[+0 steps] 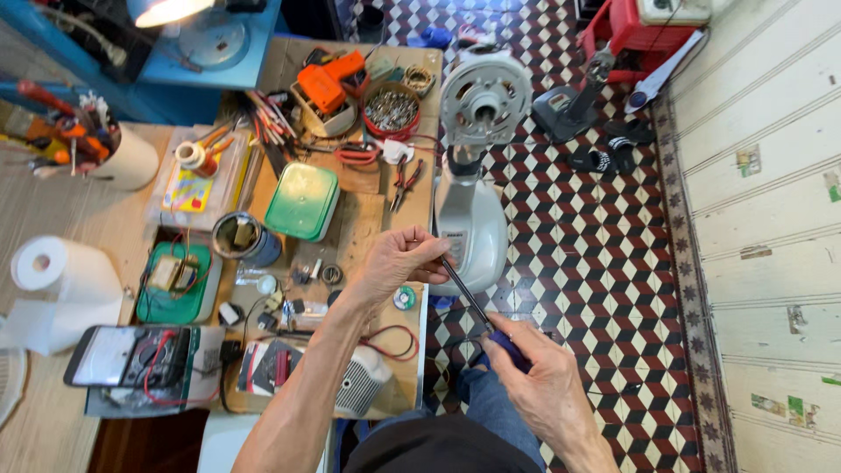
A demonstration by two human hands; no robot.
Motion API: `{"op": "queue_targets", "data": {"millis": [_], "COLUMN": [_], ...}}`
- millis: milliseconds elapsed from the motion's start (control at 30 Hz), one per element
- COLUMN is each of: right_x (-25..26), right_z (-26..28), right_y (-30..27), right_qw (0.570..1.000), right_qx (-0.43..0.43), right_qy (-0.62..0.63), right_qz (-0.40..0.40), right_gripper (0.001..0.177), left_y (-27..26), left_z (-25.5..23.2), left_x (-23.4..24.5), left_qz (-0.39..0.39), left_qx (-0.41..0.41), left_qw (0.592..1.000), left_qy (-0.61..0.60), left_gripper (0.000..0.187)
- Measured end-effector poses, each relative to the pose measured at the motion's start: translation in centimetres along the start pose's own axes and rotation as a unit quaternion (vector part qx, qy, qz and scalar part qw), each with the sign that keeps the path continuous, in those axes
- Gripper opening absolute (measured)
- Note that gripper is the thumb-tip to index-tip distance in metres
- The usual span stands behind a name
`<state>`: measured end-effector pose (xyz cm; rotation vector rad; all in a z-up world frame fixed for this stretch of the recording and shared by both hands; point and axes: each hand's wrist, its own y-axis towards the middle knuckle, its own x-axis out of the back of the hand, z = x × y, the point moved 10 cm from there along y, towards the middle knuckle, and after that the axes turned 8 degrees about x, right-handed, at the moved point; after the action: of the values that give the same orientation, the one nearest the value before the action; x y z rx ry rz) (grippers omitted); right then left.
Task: The person disassembles a white appliance, removes a circular component, and uses a screwdriver to tighten screws on the internal mechanism. They handle small parts and tools on a cluttered workbench, then reattach the circular component to the appliance.
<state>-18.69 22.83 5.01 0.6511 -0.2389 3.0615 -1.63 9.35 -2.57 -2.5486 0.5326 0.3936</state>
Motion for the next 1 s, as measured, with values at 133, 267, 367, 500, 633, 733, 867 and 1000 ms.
{"op": "queue_targets", "data": {"millis": [133, 267, 367, 500, 633, 733, 867, 1000], "right_x": [-0.9, 0.8, 2.3, 3.1, 3.5, 3.6, 3.3, 3.3], "right_z": [-1.7, 0.1, 1.4, 2.3, 2.2, 2.0, 1.8, 2.3], "right_y": [1.6, 5.4, 8.0, 10.9, 12.7, 13.5, 14.0, 14.3], "right_qw": [0.959, 0.947, 0.948, 0.948, 0.947, 0.952, 0.95, 0.947], "right_qx": [-0.101, -0.024, 0.023, 0.055, 0.056, 0.053, 0.049, 0.064], "right_qy": [0.265, 0.303, 0.293, 0.282, 0.286, 0.272, 0.283, 0.289], "right_qz": [-0.029, -0.1, -0.12, -0.135, -0.137, -0.129, -0.123, -0.123], "right_gripper": [0.041, 0.04, 0.042, 0.041, 0.044, 0.048, 0.048, 0.048], "left_y": [2.9, 6.3, 8.4, 10.2, 11.6, 12.1, 12.3, 12.5], "left_z": [-2.1, -2.8, -3.6, -4.7, -5.4, -5.5, -5.0, -5.2], "left_x": [-2.3, -5.9, -7.4, -8.5, -8.8, -8.4, -7.7, -7.7], "left_qz": [-0.056, -0.02, 0.008, 0.058, 0.087, 0.092, 0.079, 0.082], "left_qx": [-0.029, -0.046, -0.062, -0.094, -0.116, -0.118, -0.095, -0.093], "left_qw": [0.998, 0.98, 0.957, 0.936, 0.929, 0.929, 0.938, 0.938], "left_qy": [-0.019, -0.194, -0.283, -0.333, -0.34, -0.337, -0.325, -0.325], "left_gripper": [0.027, 0.03, 0.031, 0.032, 0.033, 0.034, 0.033, 0.034]}}
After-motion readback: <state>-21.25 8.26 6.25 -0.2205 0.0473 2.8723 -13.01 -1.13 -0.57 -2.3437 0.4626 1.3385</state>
